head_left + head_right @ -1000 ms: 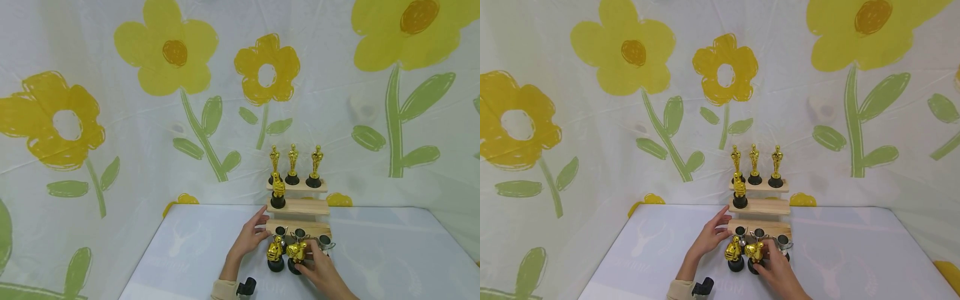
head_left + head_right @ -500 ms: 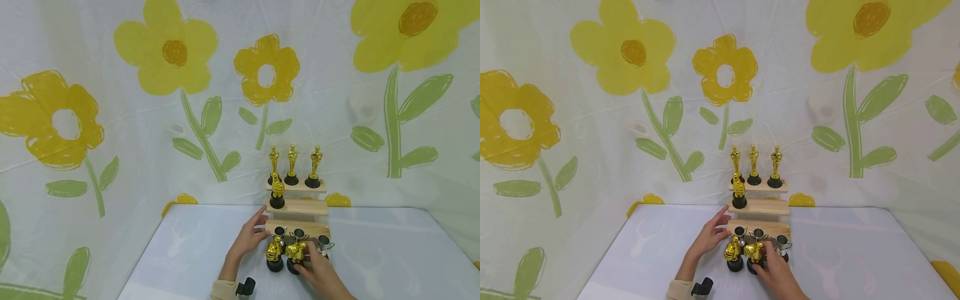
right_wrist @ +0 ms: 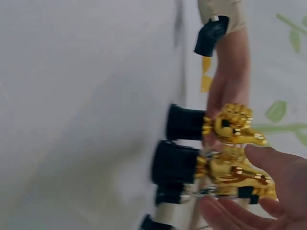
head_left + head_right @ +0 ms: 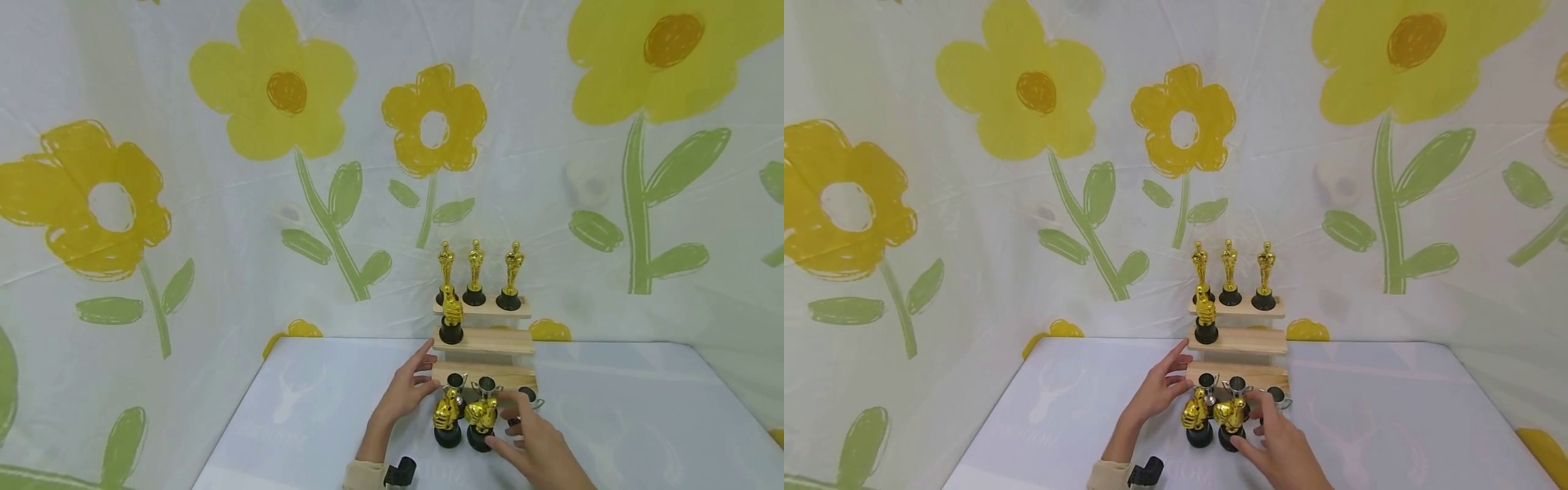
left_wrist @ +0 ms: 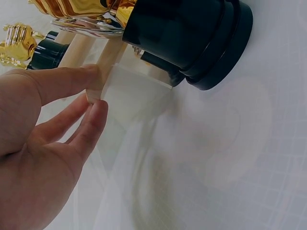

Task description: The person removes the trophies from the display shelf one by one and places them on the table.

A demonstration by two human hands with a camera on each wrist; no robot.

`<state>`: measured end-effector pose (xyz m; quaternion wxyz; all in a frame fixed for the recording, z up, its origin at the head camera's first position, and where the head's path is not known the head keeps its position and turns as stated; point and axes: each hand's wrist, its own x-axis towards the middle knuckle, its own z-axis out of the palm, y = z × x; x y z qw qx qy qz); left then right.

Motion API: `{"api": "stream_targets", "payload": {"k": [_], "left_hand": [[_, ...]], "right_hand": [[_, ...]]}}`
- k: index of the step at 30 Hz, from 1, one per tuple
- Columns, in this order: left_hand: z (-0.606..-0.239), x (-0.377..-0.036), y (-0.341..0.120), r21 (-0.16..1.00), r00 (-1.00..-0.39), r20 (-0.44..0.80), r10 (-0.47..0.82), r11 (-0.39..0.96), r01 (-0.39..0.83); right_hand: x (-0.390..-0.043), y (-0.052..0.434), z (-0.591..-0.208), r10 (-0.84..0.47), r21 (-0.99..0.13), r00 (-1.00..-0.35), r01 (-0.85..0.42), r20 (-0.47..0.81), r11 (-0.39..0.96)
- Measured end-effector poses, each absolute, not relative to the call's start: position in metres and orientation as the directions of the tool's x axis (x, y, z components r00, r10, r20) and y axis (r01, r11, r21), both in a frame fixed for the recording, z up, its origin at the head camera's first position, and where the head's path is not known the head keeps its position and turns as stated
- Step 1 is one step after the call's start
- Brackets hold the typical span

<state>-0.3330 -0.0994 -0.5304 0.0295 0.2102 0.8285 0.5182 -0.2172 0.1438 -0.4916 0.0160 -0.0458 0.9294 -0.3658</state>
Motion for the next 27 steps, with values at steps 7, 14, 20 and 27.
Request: {"api": "stream_targets", "payload": {"k": [7, 14, 20, 27], "left_hand": [[-0.532, -0.334, -0.099, 0.872, -0.911, 0.171, 0.376, 0.373, 0.318], [-0.537, -0.333, -0.101, 0.875, -0.903, 0.185, 0.387, 0.354, 0.331], [-0.538, -0.331, -0.1, 0.88, -0.899, 0.183, 0.397, 0.342, 0.33], [-0.528, -0.332, -0.1, 0.875, -0.899, 0.182, 0.397, 0.352, 0.333]], "right_hand": [[-0.22, 0.146, -0.453, -0.085, -0.629, -0.982, -0.176, 0.171, 0.758], [-0.248, 0.141, -0.433, -0.146, -0.705, -0.926, -0.362, 0.348, 0.61], [-0.279, 0.133, -0.419, -0.196, -0.744, -0.903, -0.426, 0.381, 0.515], [-0.318, 0.119, -0.407, -0.209, -0.789, -0.926, -0.377, 0.315, 0.485]]}}
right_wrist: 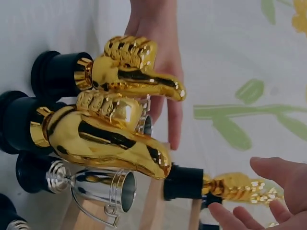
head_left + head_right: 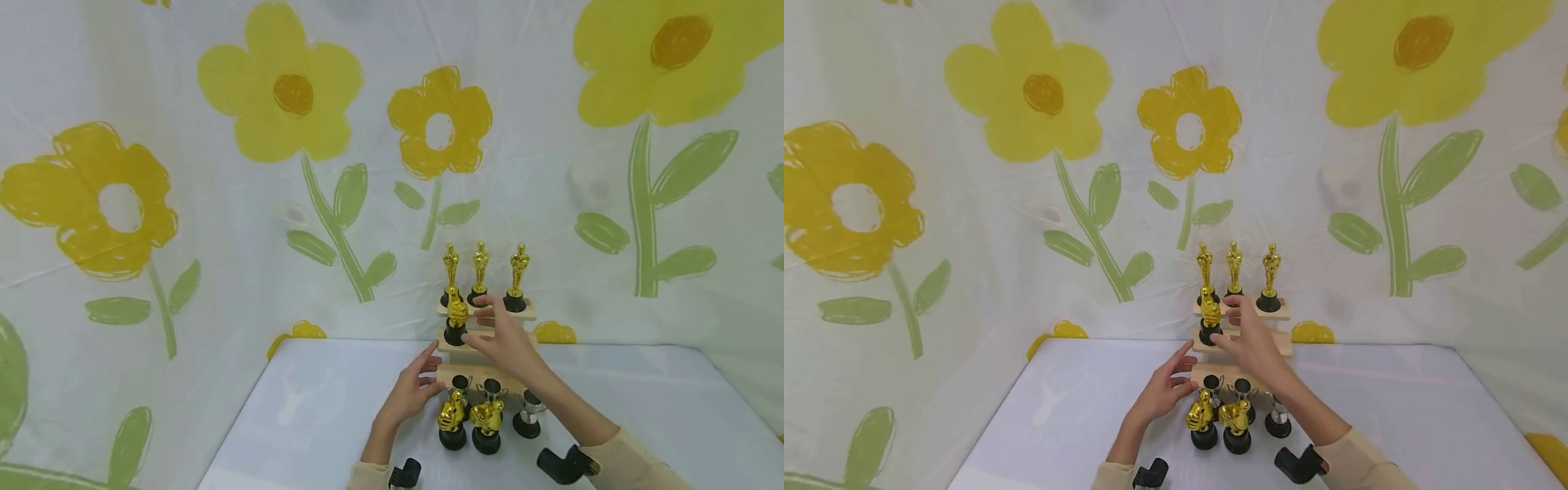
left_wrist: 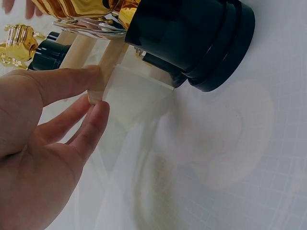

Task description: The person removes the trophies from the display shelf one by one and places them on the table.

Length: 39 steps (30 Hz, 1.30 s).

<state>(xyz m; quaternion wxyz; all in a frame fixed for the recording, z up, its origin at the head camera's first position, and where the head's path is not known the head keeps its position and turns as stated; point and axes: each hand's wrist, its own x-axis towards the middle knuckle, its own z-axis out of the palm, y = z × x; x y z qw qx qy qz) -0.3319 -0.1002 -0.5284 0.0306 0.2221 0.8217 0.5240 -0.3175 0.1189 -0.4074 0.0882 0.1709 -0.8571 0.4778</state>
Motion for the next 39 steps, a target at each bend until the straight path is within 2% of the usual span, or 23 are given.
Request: {"api": "stream_targets", "payload": {"k": [6, 13, 18, 39], "left_hand": [[-0.527, -0.334, -0.101, 0.875, -0.903, 0.172, 0.393, 0.36, 0.323], [-0.53, -0.335, -0.101, 0.881, -0.904, 0.157, 0.398, 0.358, 0.311], [-0.53, -0.335, -0.102, 0.881, -0.903, 0.159, 0.399, 0.355, 0.312], [-0.53, -0.333, -0.101, 0.877, -0.899, 0.171, 0.403, 0.353, 0.325]], "right_hand": [[-0.348, 0.114, -0.413, -0.211, -0.82, -0.942, -0.332, 0.262, 0.467], [-0.366, 0.115, -0.424, -0.241, -0.824, -0.934, -0.348, 0.264, 0.447], [-0.372, 0.114, -0.426, -0.26, -0.799, -0.921, -0.382, 0.289, 0.464], [-0.377, 0.11, -0.429, -0.267, -0.775, -0.926, -0.37, 0.266, 0.512]]}}
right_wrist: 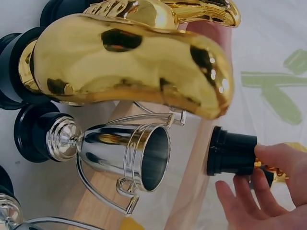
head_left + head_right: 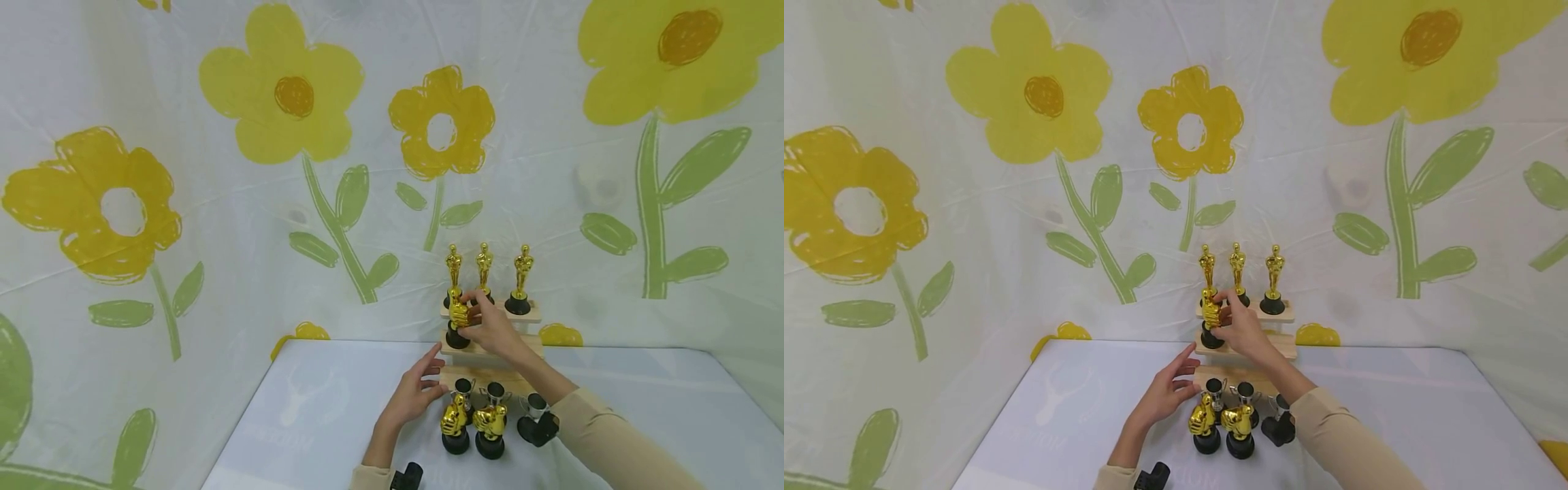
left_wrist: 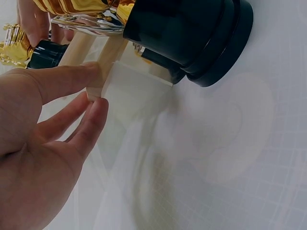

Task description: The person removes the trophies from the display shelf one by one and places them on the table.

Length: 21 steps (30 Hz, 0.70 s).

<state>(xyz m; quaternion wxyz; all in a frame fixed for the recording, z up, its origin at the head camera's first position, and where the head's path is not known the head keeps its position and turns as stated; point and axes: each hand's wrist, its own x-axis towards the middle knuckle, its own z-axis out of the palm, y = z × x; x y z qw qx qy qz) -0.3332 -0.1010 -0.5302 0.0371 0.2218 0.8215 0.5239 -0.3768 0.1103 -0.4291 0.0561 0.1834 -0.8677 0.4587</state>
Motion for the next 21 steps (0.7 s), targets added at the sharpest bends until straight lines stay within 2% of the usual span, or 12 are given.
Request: {"api": "stream_targets", "payload": {"k": [10, 21], "left_hand": [[-0.5321, -0.3328, -0.1012, 0.879, -0.895, 0.179, 0.409, 0.343, 0.333], [-0.5321, -0.3336, -0.1017, 0.871, -0.888, 0.198, 0.415, 0.342, 0.354]], "right_hand": [[-0.375, 0.1017, -0.4292, -0.223, -0.705, -0.933, -0.358, 0.28, 0.612], [-0.3735, 0.1018, -0.429, -0.237, -0.698, -0.937, -0.35, 0.258, 0.624]]}}
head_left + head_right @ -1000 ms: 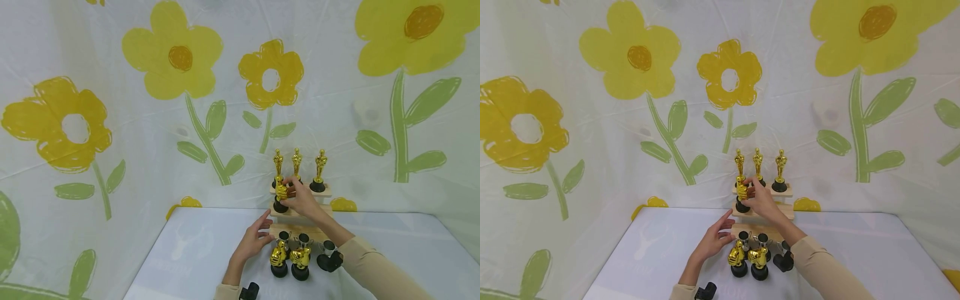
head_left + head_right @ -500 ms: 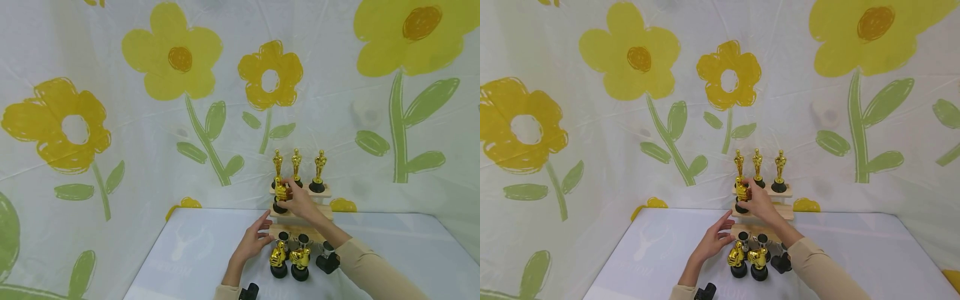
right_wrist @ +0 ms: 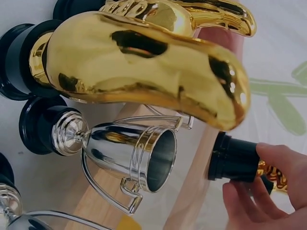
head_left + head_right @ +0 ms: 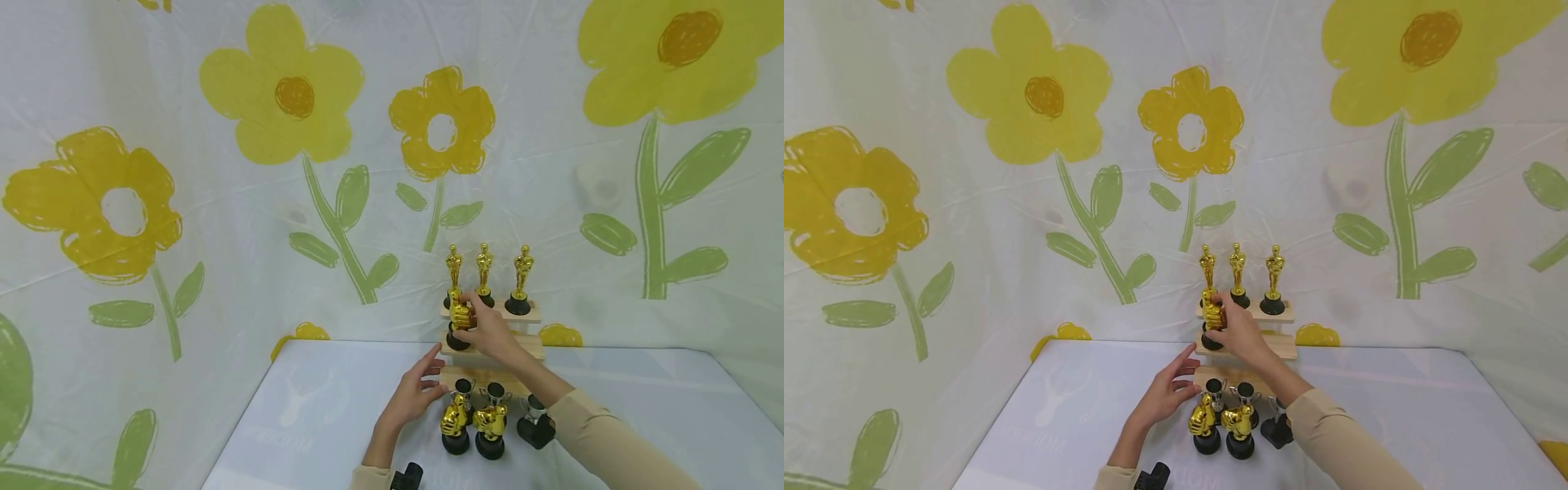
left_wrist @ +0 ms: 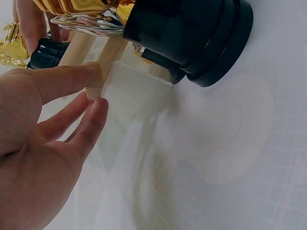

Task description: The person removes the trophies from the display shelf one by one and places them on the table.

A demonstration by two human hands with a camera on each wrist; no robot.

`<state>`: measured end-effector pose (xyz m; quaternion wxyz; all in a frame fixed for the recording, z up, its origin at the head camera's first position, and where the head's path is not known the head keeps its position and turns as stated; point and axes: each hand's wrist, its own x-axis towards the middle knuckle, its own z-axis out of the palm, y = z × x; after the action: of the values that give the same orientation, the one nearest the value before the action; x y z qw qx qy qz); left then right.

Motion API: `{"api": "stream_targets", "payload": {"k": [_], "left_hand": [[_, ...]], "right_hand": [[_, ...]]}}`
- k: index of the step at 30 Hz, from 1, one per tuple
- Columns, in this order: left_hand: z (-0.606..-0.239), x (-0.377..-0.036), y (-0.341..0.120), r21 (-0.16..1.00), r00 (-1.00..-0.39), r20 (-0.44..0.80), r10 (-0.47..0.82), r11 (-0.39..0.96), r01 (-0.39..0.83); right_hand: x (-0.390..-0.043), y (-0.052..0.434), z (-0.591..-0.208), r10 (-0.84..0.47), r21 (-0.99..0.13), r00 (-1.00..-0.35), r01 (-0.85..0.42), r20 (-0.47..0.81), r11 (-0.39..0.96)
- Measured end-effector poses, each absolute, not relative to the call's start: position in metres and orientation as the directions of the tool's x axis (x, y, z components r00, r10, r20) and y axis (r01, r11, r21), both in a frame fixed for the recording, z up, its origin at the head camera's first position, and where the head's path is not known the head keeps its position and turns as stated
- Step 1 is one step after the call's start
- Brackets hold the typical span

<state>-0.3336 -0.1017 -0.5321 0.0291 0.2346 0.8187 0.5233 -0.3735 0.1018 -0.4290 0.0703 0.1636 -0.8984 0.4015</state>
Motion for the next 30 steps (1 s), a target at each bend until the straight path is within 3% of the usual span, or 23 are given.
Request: {"api": "stream_targets", "payload": {"k": [30], "left_hand": [[-0.5311, -0.3336, -0.1007, 0.875, -0.898, 0.178, 0.402, 0.354, 0.331]], "right_hand": [[-0.3728, 0.1064, -0.4246, -0.31, -0.699, -0.916, -0.397, 0.256, 0.595]]}}
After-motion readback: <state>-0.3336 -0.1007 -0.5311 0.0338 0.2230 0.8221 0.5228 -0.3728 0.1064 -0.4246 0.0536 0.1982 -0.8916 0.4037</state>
